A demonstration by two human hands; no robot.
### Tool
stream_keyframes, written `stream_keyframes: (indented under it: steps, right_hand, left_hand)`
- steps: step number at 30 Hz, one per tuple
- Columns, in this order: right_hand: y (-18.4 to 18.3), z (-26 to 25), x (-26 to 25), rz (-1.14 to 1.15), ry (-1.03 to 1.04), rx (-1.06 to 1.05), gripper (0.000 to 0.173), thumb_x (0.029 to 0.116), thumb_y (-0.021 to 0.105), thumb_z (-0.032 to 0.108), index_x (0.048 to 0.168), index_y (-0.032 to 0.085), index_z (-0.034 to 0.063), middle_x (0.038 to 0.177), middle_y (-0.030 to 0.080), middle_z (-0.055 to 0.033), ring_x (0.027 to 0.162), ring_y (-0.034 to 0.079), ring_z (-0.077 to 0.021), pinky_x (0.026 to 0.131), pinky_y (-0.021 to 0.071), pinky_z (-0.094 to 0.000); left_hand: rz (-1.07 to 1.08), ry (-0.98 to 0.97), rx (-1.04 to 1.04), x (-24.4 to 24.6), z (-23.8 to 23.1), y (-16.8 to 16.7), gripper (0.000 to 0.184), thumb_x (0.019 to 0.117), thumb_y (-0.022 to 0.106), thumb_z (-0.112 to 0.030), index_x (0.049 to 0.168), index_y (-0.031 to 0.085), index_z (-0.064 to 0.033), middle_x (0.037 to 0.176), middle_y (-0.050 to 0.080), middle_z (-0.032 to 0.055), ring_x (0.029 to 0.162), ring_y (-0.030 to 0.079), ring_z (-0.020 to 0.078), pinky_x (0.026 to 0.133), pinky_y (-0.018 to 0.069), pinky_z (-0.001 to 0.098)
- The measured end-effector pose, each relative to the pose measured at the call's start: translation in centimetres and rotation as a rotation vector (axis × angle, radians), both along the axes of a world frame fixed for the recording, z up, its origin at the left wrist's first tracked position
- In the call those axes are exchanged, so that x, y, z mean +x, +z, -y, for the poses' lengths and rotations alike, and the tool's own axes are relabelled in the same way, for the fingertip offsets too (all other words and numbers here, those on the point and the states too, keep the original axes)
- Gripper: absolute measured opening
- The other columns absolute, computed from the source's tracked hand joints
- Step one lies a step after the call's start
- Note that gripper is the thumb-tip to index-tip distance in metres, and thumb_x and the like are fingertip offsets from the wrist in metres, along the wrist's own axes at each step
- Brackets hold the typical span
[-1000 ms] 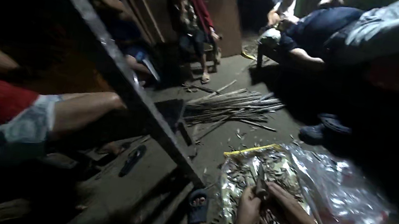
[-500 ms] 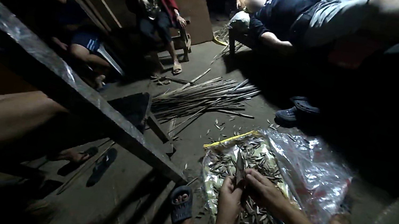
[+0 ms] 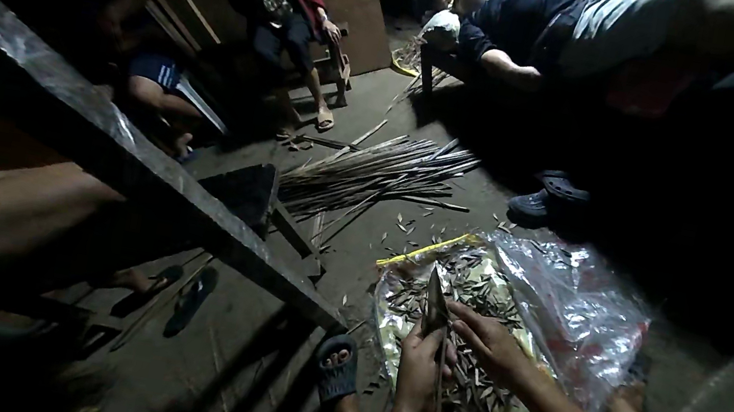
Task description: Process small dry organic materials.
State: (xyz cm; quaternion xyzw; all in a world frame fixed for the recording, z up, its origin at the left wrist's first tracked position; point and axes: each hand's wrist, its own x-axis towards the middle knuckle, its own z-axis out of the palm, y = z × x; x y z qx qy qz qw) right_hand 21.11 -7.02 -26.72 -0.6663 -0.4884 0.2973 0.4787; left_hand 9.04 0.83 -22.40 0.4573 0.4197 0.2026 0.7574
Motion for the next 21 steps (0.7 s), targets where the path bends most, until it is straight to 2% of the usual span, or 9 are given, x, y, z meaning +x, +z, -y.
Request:
stream_keyframes:
  steps: [3, 6, 8, 10, 12, 15, 17, 19, 21]
  right_hand:
    - [-0.2, 0.0, 0.0, 0.128, -0.054, 0.052, 0.045, 0.1092, 0.042, 0.027, 0.148, 0.054, 0.0094, 0.127, 0.069, -0.0186, 0.112, 0.069, -0.0345, 0.097, 0.0509, -0.0563]
    - [-1.1, -0.1, 0.0, 0.286, -0.125, 0.153, 0.04, 0.1063, 0.048, 0.02, 0.144, 0.06, 0.0134, 0.109, 0.074, -0.0172, 0.093, 0.073, -0.0342, 0.081, 0.0569, -0.0555]
    - [-1.5, -0.2, 0.1, 0.361, -0.156, 0.181, 0.04, 0.1052, 0.049, 0.02, 0.144, 0.061, 0.0168, 0.097, 0.073, -0.0165, 0.081, 0.072, -0.0332, 0.071, 0.0575, -0.0538]
    - [-1.5, -0.1, -0.1, 0.393, -0.177, 0.158, 0.041, 0.1053, 0.049, 0.02, 0.144, 0.061, 0.0194, 0.09, 0.072, -0.0167, 0.075, 0.07, -0.0336, 0.066, 0.0564, -0.0535]
    - [-1.2, -0.3, -0.1, 0.382, -0.219, 0.103, 0.041, 0.1058, 0.048, 0.02, 0.145, 0.061, 0.0184, 0.095, 0.073, -0.0175, 0.079, 0.071, -0.0356, 0.069, 0.0566, -0.0553]
    - [-0.1, -0.5, 0.9, 0.297, -0.29, -0.076, 0.043, 0.1079, 0.045, 0.02, 0.15, 0.054, 0.0159, 0.118, 0.072, -0.0193, 0.102, 0.071, -0.0402, 0.087, 0.0542, -0.0602]
    - [0.9, -0.6, 1.7, 0.183, -0.323, -0.263, 0.046, 0.1102, 0.041, 0.025, 0.155, 0.046, 0.016, 0.125, 0.069, -0.0217, 0.111, 0.067, -0.0423, 0.097, 0.0484, -0.0609]
    - [1.0, -0.7, 2.1, 0.076, -0.284, -0.33, 0.051, 0.1119, 0.034, 0.034, 0.159, 0.037, 0.0147, 0.119, 0.068, -0.0252, 0.107, 0.066, -0.043, 0.096, 0.0468, -0.0608]
    - [0.6, -0.6, 1.4, -0.014, -0.178, -0.249, 0.051, 0.1115, 0.033, 0.032, 0.157, 0.039, 0.0096, 0.122, 0.067, -0.0241, 0.105, 0.066, -0.0381, 0.096, 0.0488, -0.0571]
  left_hand:
    - [0.07, -0.016, -0.045, -0.3, 0.0, -0.1, 0.02, 0.1116, 0.036, -0.01, 0.109, 0.052, 0.0014, 0.056, 0.052, 0.0002, 0.041, 0.047, 0.0018, 0.039, 0.0395, 0.014]
    - [0.094, -0.044, -0.079, -0.7, 0.1, 0.2, 0.022, 0.1118, 0.034, -0.01, 0.104, 0.051, -0.0001, 0.054, 0.05, -0.0013, 0.04, 0.045, 0.0006, 0.038, 0.0388, 0.0133]
    - [0.082, -0.053, -0.094, -0.9, 0.3, 0.4, 0.023, 0.1119, 0.034, -0.011, 0.102, 0.052, -0.0005, 0.054, 0.05, -0.0013, 0.039, 0.045, 0.0007, 0.038, 0.0386, 0.0132]
    - [0.062, -0.056, -0.097, -1.2, 0.4, 0.3, 0.023, 0.1121, 0.034, -0.011, 0.103, 0.052, 0.0001, 0.055, 0.051, -0.0011, 0.04, 0.045, 0.0005, 0.038, 0.0387, 0.0131]
    - [0.029, -0.084, -0.091, -1.5, 0.5, 0.2, 0.022, 0.1121, 0.034, -0.012, 0.104, 0.052, 0.0003, 0.057, 0.051, -0.0009, 0.041, 0.047, 0.0009, 0.039, 0.04, 0.0133]
    - [-0.01, -0.137, -0.089, -1.9, 1.1, -0.1, 0.021, 0.112, 0.035, -0.012, 0.106, 0.052, -0.0001, 0.057, 0.052, -0.001, 0.042, 0.047, 0.0013, 0.04, 0.0399, 0.0134]
    - [-0.041, -0.132, -0.061, -2.0, 0.9, -0.3, 0.022, 0.1121, 0.035, -0.013, 0.108, 0.052, 0.001, 0.057, 0.052, -0.0006, 0.042, 0.047, 0.0012, 0.04, 0.0396, 0.0136]
    - [-0.094, -0.109, 0.001, -1.9, 0.2, -0.2, 0.025, 0.1126, 0.035, -0.014, 0.113, 0.052, 0.0036, 0.061, 0.057, 0.0017, 0.042, 0.047, 0.0012, 0.039, 0.0391, 0.0141]
    - [-0.18, -0.094, 0.113, -1.9, -0.5, -0.2, 0.031, 0.113, 0.034, -0.017, 0.122, 0.055, 0.0049, 0.07, 0.063, 0.0044, 0.042, 0.046, 0.002, 0.039, 0.0384, 0.016]
